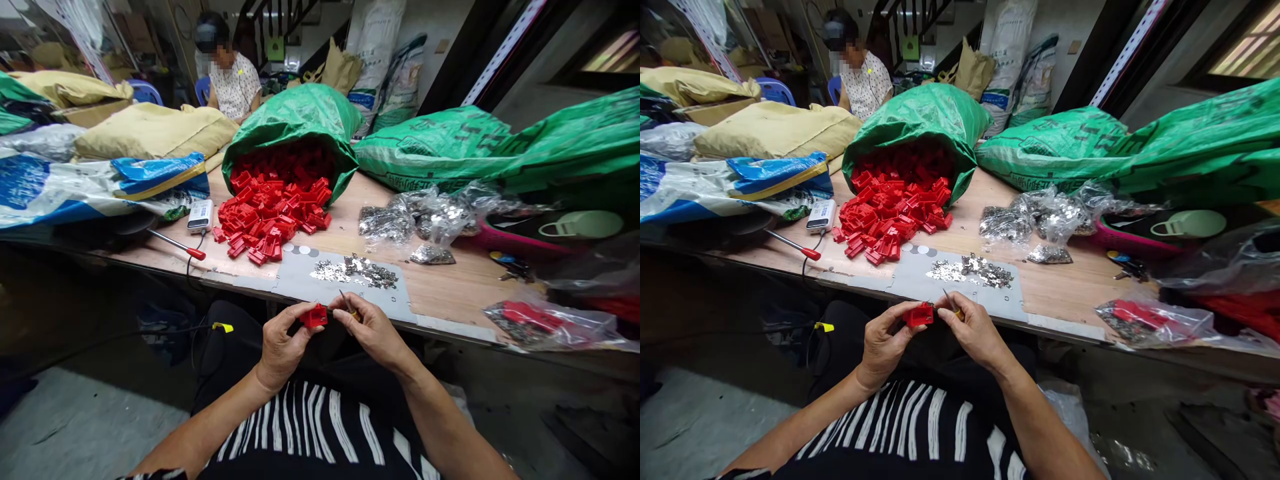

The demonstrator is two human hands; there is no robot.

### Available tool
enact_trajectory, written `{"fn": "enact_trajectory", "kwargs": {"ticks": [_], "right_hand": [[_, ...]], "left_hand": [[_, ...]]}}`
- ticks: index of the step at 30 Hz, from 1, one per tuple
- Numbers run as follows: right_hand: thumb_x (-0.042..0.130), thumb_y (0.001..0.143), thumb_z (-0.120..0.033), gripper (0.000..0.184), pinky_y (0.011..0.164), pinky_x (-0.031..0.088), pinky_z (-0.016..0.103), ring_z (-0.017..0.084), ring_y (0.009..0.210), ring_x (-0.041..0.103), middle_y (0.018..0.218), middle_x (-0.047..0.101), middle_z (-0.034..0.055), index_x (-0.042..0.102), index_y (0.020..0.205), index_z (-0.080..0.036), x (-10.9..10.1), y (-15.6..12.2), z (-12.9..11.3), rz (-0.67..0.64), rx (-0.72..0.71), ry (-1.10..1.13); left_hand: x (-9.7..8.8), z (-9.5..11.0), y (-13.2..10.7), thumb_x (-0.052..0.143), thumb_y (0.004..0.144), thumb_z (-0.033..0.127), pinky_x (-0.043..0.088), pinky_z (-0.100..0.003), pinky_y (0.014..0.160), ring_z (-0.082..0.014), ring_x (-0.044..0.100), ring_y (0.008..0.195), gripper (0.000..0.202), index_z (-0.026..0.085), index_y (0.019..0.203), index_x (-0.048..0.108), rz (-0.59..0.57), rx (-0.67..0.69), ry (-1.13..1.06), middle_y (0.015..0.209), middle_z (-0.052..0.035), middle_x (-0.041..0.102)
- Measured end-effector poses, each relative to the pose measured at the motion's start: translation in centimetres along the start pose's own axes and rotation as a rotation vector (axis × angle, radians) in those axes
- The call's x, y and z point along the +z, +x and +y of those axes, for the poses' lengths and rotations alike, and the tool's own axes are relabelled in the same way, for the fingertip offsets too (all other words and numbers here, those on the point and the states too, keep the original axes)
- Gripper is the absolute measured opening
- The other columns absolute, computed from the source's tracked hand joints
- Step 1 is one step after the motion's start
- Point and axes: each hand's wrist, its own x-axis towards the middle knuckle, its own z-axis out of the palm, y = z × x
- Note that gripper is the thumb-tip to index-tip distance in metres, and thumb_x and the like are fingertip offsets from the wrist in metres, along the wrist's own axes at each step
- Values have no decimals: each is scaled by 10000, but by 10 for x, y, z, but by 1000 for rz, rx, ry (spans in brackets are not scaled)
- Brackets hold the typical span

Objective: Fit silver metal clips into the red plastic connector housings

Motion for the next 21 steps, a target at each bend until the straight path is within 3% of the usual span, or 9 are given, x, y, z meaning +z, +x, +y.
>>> {"fn": "enact_trajectory", "kwargs": {"ticks": [6, 15, 21], "right_hand": [[570, 871, -401, 230, 530, 361, 219, 97, 580, 411, 676, 463, -41, 517, 806, -187, 6, 2, 9, -24, 68, 89], [639, 800, -402, 276, 541, 309, 217, 95, 600, 357, 672, 417, -55, 461, 774, -193, 11, 7, 18, -96, 82, 214], [677, 775, -457, 351, 481, 237, 208, 68, 517, 290, 638, 394, -81, 442, 813, -200, 12, 3, 22, -137, 190, 364]], "left_hand": [[1, 2, 0, 706, 791, 231, 562, -333, 893, -195, 695, 960, 307, 228, 1096, 668, -21, -14, -7, 1049, -52, 732], [5, 6, -2, 701, 794, 217, 576, -310, 822, -182, 702, 904, 290, 222, 1081, 658, -59, 37, 16, 1007, -57, 738], [7, 4, -4, 729, 767, 235, 573, -309, 825, -186, 702, 901, 295, 214, 1055, 664, -85, -77, -57, 1000, -54, 733]]}}
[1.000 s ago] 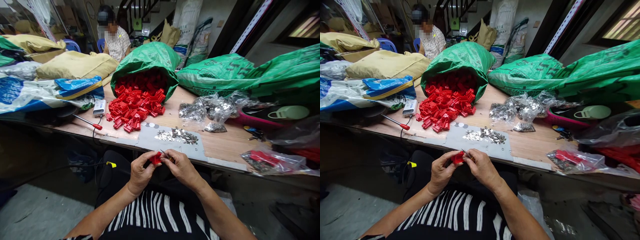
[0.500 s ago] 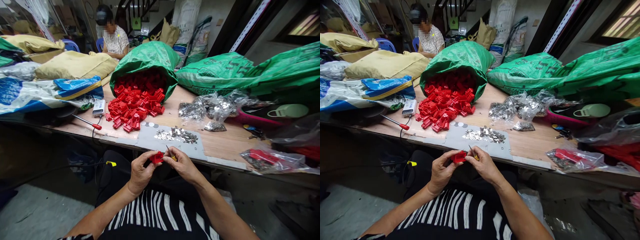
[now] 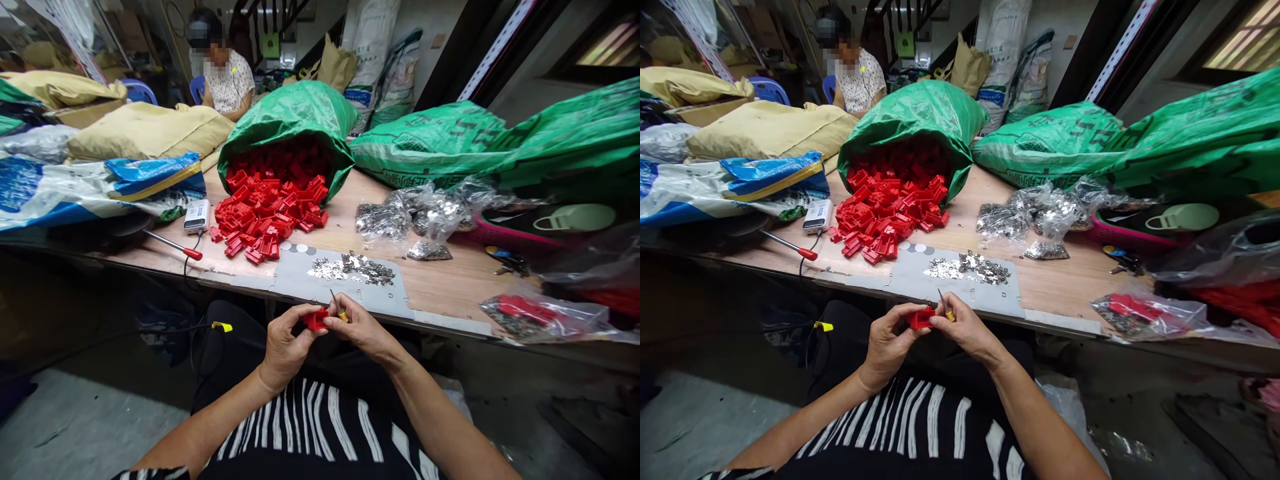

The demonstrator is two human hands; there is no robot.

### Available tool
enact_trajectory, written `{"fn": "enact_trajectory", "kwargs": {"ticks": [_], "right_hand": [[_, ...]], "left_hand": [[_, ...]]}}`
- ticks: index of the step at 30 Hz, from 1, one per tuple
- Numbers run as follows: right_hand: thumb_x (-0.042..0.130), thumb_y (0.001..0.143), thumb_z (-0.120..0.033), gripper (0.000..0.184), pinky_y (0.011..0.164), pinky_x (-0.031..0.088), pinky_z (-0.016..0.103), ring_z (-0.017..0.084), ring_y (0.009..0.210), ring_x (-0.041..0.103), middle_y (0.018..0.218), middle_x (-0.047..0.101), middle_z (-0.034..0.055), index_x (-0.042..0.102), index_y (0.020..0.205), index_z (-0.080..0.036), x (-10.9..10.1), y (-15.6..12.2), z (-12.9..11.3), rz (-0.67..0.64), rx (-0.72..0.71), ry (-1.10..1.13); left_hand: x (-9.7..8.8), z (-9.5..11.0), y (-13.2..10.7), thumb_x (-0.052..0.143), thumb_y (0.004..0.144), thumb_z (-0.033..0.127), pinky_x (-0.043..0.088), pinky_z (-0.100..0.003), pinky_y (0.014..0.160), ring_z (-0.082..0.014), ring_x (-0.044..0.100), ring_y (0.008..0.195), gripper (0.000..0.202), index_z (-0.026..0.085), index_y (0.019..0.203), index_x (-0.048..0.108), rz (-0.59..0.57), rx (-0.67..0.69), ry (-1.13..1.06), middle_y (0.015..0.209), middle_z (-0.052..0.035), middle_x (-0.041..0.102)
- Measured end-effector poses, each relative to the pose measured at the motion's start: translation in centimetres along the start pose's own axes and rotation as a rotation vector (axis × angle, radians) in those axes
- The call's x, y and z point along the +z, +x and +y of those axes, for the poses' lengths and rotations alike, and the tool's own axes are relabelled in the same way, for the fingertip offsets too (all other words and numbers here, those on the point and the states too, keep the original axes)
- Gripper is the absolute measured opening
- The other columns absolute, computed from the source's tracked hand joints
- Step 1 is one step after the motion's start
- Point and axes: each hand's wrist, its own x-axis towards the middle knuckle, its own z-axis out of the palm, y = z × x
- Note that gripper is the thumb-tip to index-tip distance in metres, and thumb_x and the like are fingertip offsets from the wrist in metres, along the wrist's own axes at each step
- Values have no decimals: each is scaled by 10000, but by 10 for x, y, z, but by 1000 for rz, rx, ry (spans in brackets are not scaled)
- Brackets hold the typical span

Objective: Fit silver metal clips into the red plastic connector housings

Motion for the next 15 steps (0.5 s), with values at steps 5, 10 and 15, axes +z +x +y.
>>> {"fn": "enact_trajectory", "kwargs": {"ticks": [5, 10, 15], "right_hand": [[695, 757, -494, 408, 479, 228, 202, 66, 511, 326, 633, 401, -86, 424, 858, -207, -1, -6, 2, -80, 76, 159], [724, 726, -479, 428, 474, 218, 192, 58, 508, 298, 635, 378, -86, 417, 844, -206, 1, -11, 2, -90, 90, 248], [766, 665, -451, 469, 442, 173, 188, 41, 481, 241, 674, 374, -79, 400, 836, -214, 5, -12, 10, -138, 140, 415]], "left_hand": [[2, -1, -3, 747, 749, 250, 571, -306, 823, -191, 703, 899, 302, 205, 1038, 671, -21, -64, -114, 998, -59, 734], [2, -2, -3, 773, 719, 265, 571, -316, 828, -204, 706, 899, 305, 189, 1001, 682, -39, -132, -223, 973, -73, 743], [0, -4, 0, 816, 656, 245, 550, -343, 890, -220, 703, 938, 324, 168, 945, 692, -57, -227, -416, 1008, -92, 737]]}}
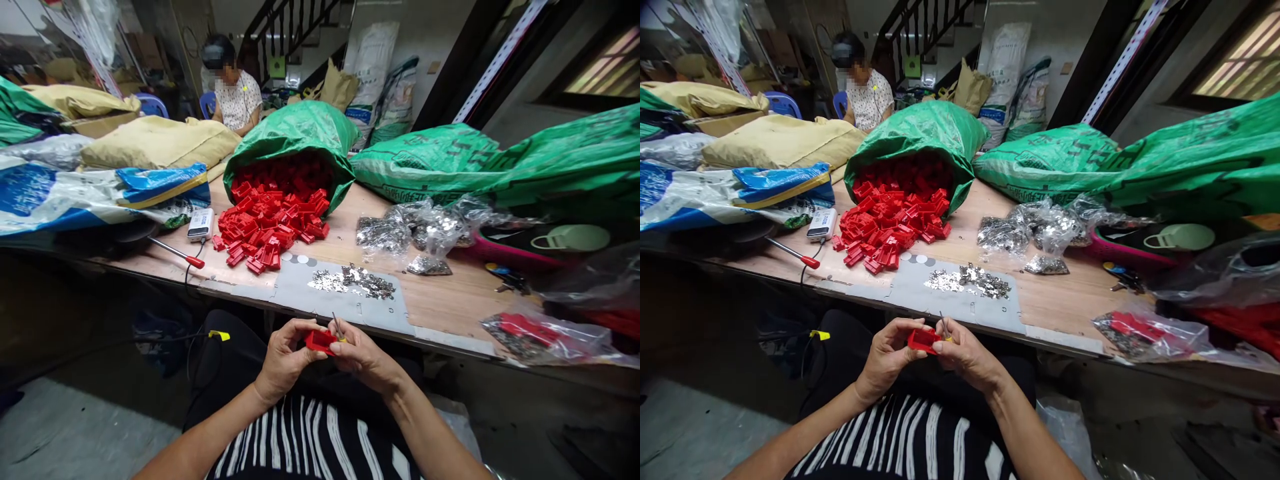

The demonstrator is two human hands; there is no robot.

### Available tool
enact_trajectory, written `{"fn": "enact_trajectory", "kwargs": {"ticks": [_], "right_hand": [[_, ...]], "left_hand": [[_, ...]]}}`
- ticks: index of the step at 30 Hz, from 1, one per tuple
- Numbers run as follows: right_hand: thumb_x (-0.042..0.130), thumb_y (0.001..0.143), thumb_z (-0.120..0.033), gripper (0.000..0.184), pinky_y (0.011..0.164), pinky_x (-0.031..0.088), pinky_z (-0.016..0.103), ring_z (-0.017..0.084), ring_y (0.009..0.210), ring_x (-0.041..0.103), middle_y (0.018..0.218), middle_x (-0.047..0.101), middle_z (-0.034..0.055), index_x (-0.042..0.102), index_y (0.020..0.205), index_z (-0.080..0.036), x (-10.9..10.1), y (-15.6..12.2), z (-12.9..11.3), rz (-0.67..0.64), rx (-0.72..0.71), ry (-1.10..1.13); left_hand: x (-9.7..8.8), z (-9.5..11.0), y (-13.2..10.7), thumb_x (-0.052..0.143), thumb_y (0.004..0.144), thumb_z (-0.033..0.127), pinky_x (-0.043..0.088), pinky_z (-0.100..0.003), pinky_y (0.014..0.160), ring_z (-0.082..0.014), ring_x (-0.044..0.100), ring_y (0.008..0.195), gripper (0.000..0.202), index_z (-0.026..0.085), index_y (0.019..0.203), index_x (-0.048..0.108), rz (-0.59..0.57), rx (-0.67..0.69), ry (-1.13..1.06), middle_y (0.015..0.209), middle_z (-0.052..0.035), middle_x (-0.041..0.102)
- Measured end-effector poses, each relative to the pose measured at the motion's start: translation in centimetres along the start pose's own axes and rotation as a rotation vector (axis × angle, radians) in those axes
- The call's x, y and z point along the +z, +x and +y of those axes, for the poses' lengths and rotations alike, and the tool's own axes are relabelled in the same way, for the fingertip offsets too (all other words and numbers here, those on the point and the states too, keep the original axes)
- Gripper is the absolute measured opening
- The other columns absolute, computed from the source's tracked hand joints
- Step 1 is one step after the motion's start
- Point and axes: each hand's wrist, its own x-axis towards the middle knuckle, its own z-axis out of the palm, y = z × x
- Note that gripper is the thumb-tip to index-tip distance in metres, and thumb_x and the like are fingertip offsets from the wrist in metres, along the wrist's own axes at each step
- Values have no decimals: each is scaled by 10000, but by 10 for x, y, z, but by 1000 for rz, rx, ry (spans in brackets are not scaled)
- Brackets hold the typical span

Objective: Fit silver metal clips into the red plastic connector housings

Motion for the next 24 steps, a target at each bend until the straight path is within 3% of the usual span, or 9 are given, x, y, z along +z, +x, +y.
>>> {"fn": "enact_trajectory", "kwargs": {"ticks": [3, 6, 10, 12, 17, 24], "right_hand": [[747, 690, -471, 458, 440, 179, 185, 39, 463, 232, 639, 359, -90, 398, 843, -217, -2, 2, 1, -20, -2, -6], [666, 770, -512, 390, 453, 238, 199, 53, 464, 300, 658, 408, -72, 454, 893, -209, -8, 8, -10, 20, -49, -228], [539, 884, -385, 191, 618, 392, 273, 136, 646, 506, 776, 568, 4, 560, 850, -199, -24, 25, -32, 368, -300, -875], [516, 887, -283, 115, 733, 412, 310, 181, 788, 566, 848, 622, 32, 583, 841, -201, -32, 37, -39, 502, -388, -1142], [489, 892, -196, 131, 770, 427, 312, 202, 870, 608, 963, 660, 61, 612, 937, -193, -40, 62, -43, 564, -321, -1436], [539, 891, -219, 79, 741, 401, 271, 183, 846, 607, 924, 655, 45, 615, 884, -197, -36, 81, -50, 596, -219, -1572]], "left_hand": [[-2, -4, 4, 823, 637, 214, 545, -333, 888, -206, 701, 936, 341, 168, 938, 668, 20, -78, -149, 988, -79, 742], [-3, -10, 10, 804, 656, 179, 550, -292, 844, -171, 702, 886, 351, 181, 966, 639, 104, -124, -282, 945, -46, 744], [-6, -16, 15, 773, 690, 172, 539, -273, 847, -148, 690, 879, 361, 191, 1017, 622, 180, -141, -343, 939, -25, 733], [-6, -18, 16, 766, 699, 181, 537, -279, 854, -148, 684, 886, 372, 190, 1040, 617, 187, -166, -348, 950, -27, 728], [-9, -18, 18, 746, 729, 204, 545, -312, 841, -173, 674, 917, 399, 188, 1104, 607, 187, -232, -400, 988, -47, 716], [-16, -20, 22, 751, 730, 193, 530, -286, 846, -160, 659, 914, 404, 194, 1115, 628, 200, -255, -419, 982, -42, 716]]}}
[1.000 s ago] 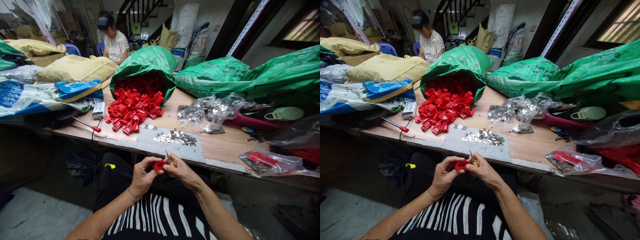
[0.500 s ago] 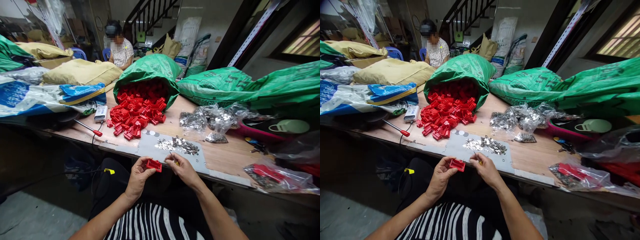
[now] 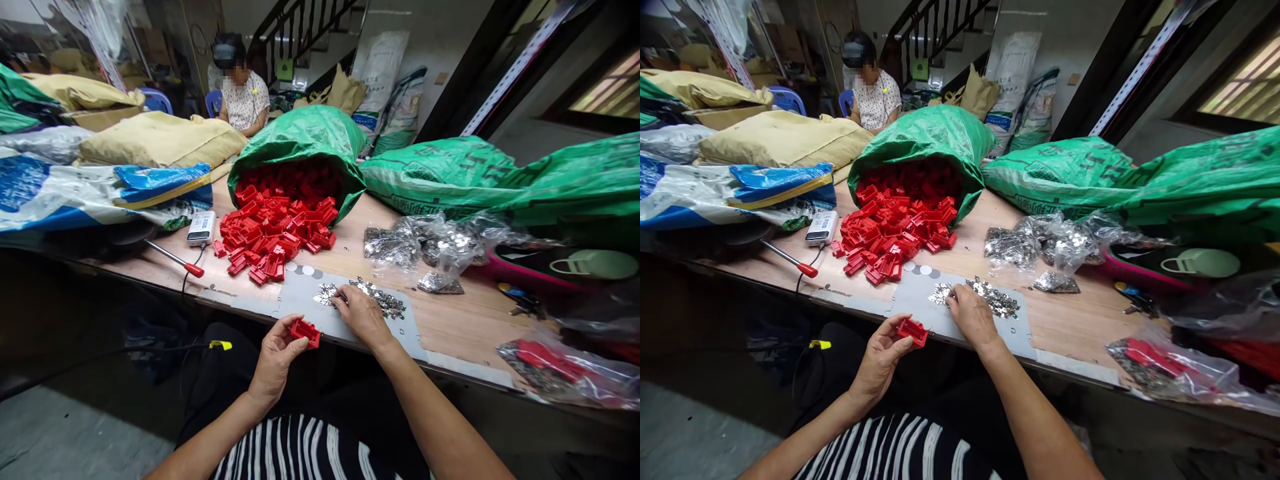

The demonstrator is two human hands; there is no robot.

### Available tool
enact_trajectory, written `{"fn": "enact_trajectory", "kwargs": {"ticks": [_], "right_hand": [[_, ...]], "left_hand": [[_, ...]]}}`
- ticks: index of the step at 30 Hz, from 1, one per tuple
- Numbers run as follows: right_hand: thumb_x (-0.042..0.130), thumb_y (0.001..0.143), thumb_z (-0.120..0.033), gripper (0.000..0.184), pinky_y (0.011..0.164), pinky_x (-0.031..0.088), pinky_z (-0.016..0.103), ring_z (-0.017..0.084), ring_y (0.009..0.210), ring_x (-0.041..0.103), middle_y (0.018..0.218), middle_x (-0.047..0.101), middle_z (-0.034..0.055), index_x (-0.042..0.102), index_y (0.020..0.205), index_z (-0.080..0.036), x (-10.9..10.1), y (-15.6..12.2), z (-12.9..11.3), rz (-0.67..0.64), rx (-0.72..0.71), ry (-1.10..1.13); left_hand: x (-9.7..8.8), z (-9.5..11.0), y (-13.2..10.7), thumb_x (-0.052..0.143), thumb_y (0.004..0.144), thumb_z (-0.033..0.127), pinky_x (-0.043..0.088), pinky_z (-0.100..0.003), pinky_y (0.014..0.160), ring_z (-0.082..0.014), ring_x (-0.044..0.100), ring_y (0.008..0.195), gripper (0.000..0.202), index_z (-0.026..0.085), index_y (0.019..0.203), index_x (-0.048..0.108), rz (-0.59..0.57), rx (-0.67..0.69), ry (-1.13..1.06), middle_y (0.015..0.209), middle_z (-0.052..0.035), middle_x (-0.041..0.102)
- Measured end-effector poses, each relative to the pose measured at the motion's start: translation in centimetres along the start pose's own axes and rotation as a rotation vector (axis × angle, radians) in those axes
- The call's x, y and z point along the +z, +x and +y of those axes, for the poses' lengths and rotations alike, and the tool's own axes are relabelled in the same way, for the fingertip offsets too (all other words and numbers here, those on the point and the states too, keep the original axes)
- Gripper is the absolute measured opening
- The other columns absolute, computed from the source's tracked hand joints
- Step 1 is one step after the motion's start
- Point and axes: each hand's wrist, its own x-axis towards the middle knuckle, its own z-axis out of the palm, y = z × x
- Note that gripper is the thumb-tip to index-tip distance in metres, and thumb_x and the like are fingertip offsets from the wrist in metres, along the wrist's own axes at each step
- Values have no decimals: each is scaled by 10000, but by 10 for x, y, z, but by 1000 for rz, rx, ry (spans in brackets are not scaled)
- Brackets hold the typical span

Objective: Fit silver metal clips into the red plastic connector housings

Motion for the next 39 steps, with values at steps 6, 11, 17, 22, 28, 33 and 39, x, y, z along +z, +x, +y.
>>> {"fn": "enact_trajectory", "kwargs": {"ticks": [6, 11, 17, 22, 28, 33, 39], "right_hand": [[570, 857, -229, 60, 696, 376, 268, 175, 787, 585, 865, 649, 36, 590, 810, -198, -1, 7, -2, -35, 15, 30], [522, 857, -207, 43, 660, 362, 266, 176, 742, 576, 785, 636, 19, 553, 826, -206, -4, 5, 4, -34, 26, 91], [524, 814, -207, 32, 663, 382, 275, 188, 717, 587, 767, 628, 20, 533, 845, -209, -6, 1, 12, 28, 42, 197], [549, 807, -288, 104, 682, 401, 279, 172, 742, 575, 820, 650, 22, 607, 840, -207, -13, -7, 10, 2, 16, 525], [687, 741, -429, 295, 483, 291, 222, 78, 517, 386, 667, 508, -41, 578, 849, -176, -19, -38, -11, -368, 76, 1068], [739, 701, -474, 383, 465, 241, 212, 63, 511, 349, 677, 521, -49, 525, 844, -190, -17, -54, -19, -406, 132, 1169], [759, 693, -447, 391, 436, 191, 195, 46, 472, 325, 644, 535, -61, 494, 827, -193, -16, -59, -19, -462, 152, 1252]], "left_hand": [[2, 2, 0, 757, 723, 193, 535, -264, 816, -147, 660, 887, 393, 196, 1097, 635, 11, 0, -18, 963, -32, 720], [4, 3, 0, 760, 721, 194, 539, -258, 797, -143, 664, 867, 399, 189, 1100, 634, 19, 14, -14, 943, -33, 719], [6, -1, -1, 765, 714, 212, 546, -286, 798, -170, 672, 886, 413, 181, 1105, 635, 20, 16, 10, 950, -48, 716], [10, 1, 2, 765, 715, 224, 534, -288, 831, -160, 670, 884, 448, 196, 1145, 640, 19, 47, 37, 973, -41, 717], [16, 7, 7, 737, 747, 248, 483, -304, 946, -172, 649, 989, 485, 233, 1220, 631, 1, 118, 120, 1082, -44, 716], [22, 12, 1, 714, 769, 270, 475, -333, 975, -212, 643, 1060, 444, 247, 1207, 645, -73, 133, 239, 1130, -48, 713], [26, 17, -7, 690, 789, 255, 427, -350, 1042, -241, 598, 1160, 361, 229, 1149, 683, -167, 152, 364, 1203, -59, 685]]}}
